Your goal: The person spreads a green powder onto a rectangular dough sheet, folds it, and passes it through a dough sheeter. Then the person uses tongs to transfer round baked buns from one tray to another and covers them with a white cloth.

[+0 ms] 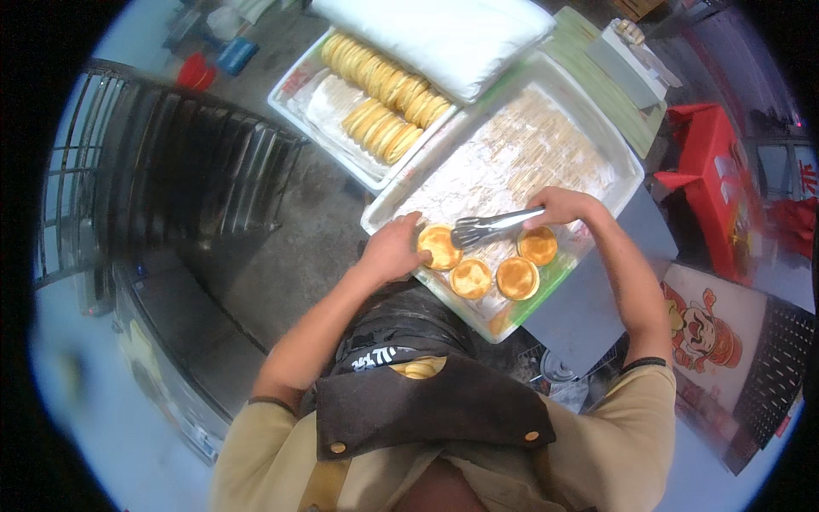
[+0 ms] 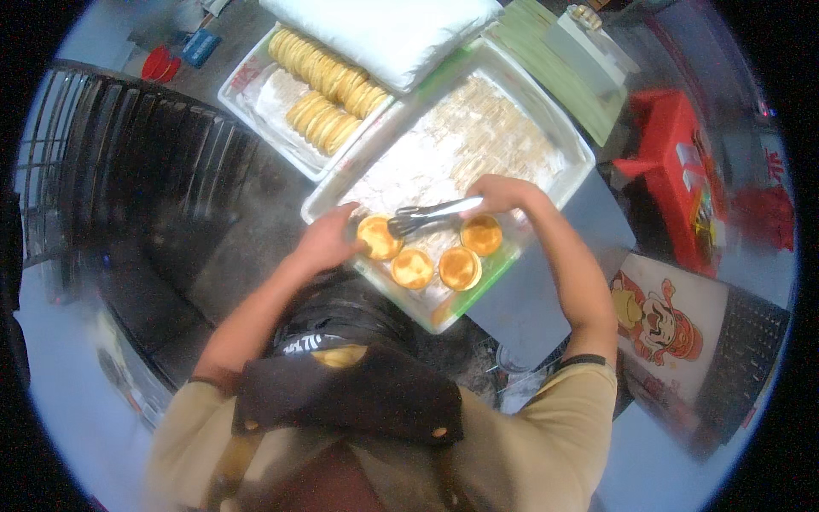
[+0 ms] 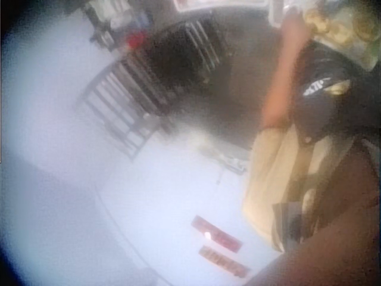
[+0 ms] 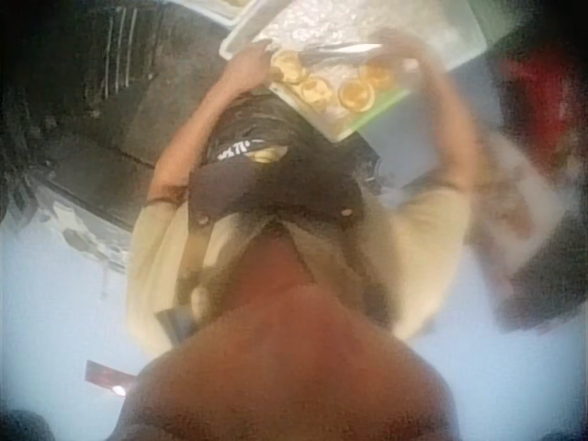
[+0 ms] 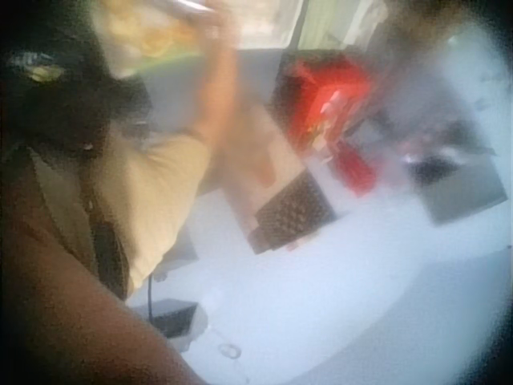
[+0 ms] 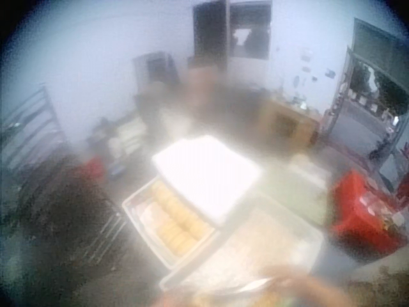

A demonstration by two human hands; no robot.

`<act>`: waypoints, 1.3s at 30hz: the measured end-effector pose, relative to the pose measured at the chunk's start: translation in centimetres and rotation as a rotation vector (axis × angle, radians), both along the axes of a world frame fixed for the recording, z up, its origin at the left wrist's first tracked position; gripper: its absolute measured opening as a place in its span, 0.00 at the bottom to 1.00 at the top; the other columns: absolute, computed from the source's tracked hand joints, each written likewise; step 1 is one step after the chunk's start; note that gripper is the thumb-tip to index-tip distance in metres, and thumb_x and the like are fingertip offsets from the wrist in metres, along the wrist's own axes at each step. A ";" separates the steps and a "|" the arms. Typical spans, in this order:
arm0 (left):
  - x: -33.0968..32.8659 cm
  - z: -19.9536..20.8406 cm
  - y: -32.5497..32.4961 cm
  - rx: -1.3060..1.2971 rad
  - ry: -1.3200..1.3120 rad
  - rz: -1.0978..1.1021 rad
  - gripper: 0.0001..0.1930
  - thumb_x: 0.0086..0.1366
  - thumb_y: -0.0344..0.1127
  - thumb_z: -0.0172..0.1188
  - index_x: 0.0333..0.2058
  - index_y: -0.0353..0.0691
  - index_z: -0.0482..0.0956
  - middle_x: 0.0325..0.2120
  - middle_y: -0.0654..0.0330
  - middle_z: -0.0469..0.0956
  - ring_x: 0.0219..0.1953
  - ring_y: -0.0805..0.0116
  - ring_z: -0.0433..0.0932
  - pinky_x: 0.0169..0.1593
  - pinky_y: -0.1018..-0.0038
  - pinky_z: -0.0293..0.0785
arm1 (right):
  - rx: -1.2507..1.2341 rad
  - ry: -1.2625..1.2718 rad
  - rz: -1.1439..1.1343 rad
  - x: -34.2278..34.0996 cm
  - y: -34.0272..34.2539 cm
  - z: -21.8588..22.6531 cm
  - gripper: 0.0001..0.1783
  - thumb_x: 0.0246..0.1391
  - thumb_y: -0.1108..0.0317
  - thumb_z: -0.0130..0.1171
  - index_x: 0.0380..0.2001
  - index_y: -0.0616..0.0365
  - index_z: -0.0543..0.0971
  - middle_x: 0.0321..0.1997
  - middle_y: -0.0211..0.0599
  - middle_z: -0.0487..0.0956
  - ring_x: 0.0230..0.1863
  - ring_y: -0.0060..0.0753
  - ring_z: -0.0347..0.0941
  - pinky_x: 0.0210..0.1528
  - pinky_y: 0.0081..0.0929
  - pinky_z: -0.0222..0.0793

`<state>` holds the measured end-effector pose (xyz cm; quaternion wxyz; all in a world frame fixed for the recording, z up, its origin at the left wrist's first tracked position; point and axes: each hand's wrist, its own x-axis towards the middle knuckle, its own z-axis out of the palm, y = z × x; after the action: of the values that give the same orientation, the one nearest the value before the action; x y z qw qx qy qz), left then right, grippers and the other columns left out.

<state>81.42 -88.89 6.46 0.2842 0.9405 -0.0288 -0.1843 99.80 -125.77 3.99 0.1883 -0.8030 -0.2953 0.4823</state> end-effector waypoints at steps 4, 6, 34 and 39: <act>3.0 -0.8 -1.3 0.109 0.363 -0.186 0.39 0.52 0.48 0.76 0.60 0.36 0.75 0.52 0.44 0.83 0.55 0.45 0.82 0.60 0.56 0.77 | -0.131 0.085 -0.050 1.0 -2.5 -1.8 0.35 0.51 0.35 0.73 0.45 0.58 0.89 0.41 0.39 0.88 0.43 0.37 0.83 0.48 0.38 0.76; 3.5 -4.1 -1.1 0.145 0.388 -0.244 0.36 0.50 0.49 0.77 0.54 0.35 0.77 0.49 0.44 0.84 0.52 0.43 0.83 0.56 0.55 0.79 | -0.088 0.163 -0.082 -0.1 -1.5 -3.4 0.35 0.52 0.35 0.72 0.46 0.58 0.89 0.41 0.37 0.88 0.44 0.35 0.82 0.48 0.36 0.76; 12.3 0.5 9.9 -1.079 0.844 -0.034 0.38 0.61 0.39 0.73 0.67 0.34 0.68 0.60 0.53 0.78 0.61 0.59 0.79 0.67 0.63 0.75 | 0.298 0.256 -0.470 -5.8 -0.2 3.3 0.23 0.64 0.54 0.66 0.52 0.61 0.85 0.38 0.31 0.85 0.39 0.25 0.79 0.46 0.27 0.75; 20.6 -2.2 23.0 -1.444 0.692 0.552 0.29 0.73 0.42 0.49 0.68 0.30 0.67 0.63 0.44 0.76 0.65 0.51 0.76 0.71 0.51 0.70 | 0.322 0.343 -0.954 -11.1 4.0 6.9 0.26 0.74 0.47 0.50 0.54 0.60 0.82 0.23 0.18 0.71 0.23 0.13 0.64 0.25 0.18 0.63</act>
<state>102.06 -65.90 4.28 0.8427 0.3920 0.1798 -0.3222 88.71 -121.78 10.92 0.5533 -0.7186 0.0674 0.4159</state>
